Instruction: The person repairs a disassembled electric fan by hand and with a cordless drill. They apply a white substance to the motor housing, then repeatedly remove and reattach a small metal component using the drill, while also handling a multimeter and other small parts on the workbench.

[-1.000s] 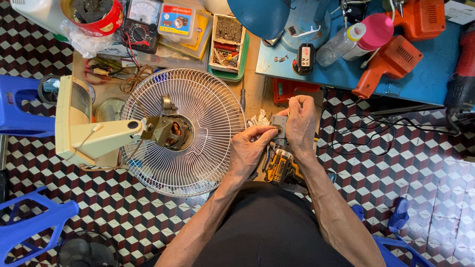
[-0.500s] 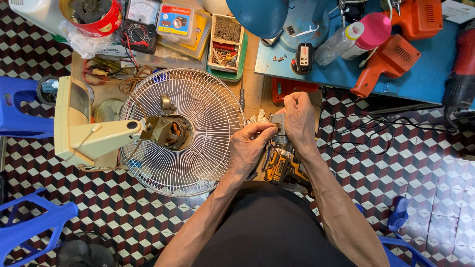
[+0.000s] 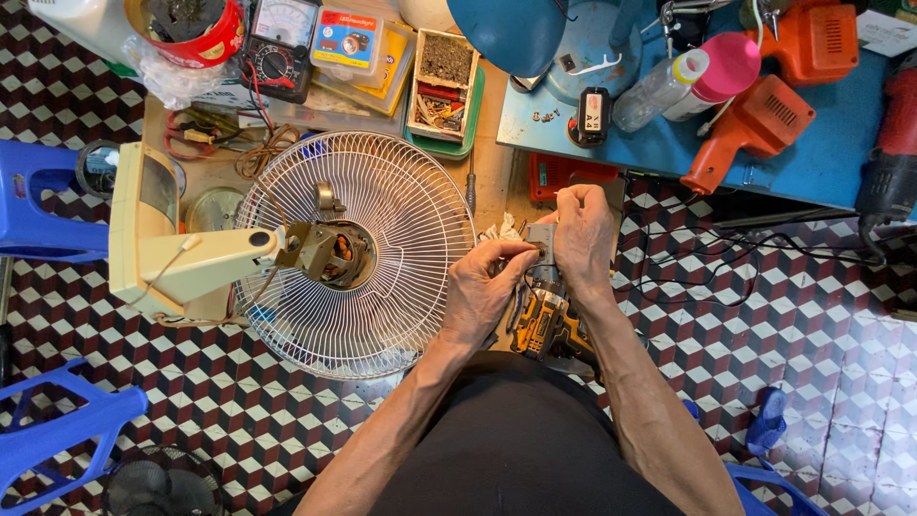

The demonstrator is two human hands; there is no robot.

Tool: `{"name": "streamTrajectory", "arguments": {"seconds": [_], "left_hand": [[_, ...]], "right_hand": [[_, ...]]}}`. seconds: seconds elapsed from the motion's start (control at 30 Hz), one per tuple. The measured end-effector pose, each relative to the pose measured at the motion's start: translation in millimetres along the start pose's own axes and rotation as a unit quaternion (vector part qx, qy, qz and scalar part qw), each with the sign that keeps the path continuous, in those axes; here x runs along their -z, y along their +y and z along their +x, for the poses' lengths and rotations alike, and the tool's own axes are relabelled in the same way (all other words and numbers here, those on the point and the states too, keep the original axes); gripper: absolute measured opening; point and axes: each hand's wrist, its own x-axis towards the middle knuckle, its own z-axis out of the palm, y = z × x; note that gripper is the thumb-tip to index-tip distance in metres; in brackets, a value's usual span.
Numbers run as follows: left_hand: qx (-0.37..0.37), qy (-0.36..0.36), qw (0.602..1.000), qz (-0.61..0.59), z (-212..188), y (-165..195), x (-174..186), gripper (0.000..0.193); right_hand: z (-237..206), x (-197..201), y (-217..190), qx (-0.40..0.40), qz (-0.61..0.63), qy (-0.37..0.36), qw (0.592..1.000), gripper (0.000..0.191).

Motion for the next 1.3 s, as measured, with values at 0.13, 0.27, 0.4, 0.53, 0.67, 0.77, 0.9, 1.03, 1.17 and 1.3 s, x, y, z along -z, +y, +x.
{"name": "streamTrajectory", "arguments": {"seconds": [0.13, 0.27, 0.4, 0.53, 0.67, 0.77, 0.9, 1.03, 1.17, 1.3], "left_hand": [[-0.011, -0.002, 1.0, 0.009, 1.5, -3.8, 0.3, 0.017], [0.14, 0.01, 0.981, -0.135, 2.6, -6.6, 2.5, 0.028], [0.261, 0.005, 0.85, -0.458, 9.7, -10.6, 12.7, 0.044], [0.273, -0.007, 0.8, -0.534, 6.8, -7.8, 20.8, 0.047], [0.3, 0.004, 0.789, -0.536, 5.7, -1.7, 23.2, 0.043], [0.298, 0.009, 0.761, -0.576, 5.3, -1.6, 25.9, 0.042], [0.27, -0.004, 0.7, -0.662, 5.9, -8.2, 28.4, 0.041], [0.268, 0.019, 0.743, -0.613, 11.4, -18.3, 32.5, 0.037], [0.236, 0.004, 0.766, -0.598, 15.4, -29.0, 38.3, 0.036], [0.226, -0.006, 0.771, -0.595, 13.8, -37.5, 39.9, 0.035]], "right_hand": [[0.7, -0.1, 5.3, 0.037, 0.026, -0.024, 0.999, 0.024], [-0.7, -0.2, 4.6, 0.033, 0.023, -0.001, 0.999, 0.022], [-3.6, 0.9, 1.4, 0.054, -0.01, 0.002, 0.998, 0.023], [-9.5, 1.0, 1.1, 0.059, -0.003, 0.007, 0.998, 0.023], [-13.9, 1.0, -0.3, 0.045, 0.023, 0.014, 0.999, 0.021], [-15.3, 1.1, -4.6, 0.038, 0.052, 0.016, 0.998, 0.021], [-23.2, 1.2, -11.0, 0.057, 0.088, -0.025, 0.994, 0.02], [-39.7, -1.3, -12.7, 0.065, 0.104, -0.101, 0.987, 0.018], [-53.2, -11.3, -8.7, 0.083, 0.105, -0.145, 0.98, 0.015], [-55.2, -15.3, -5.9, 0.069, 0.099, -0.159, 0.98, 0.016]]}}
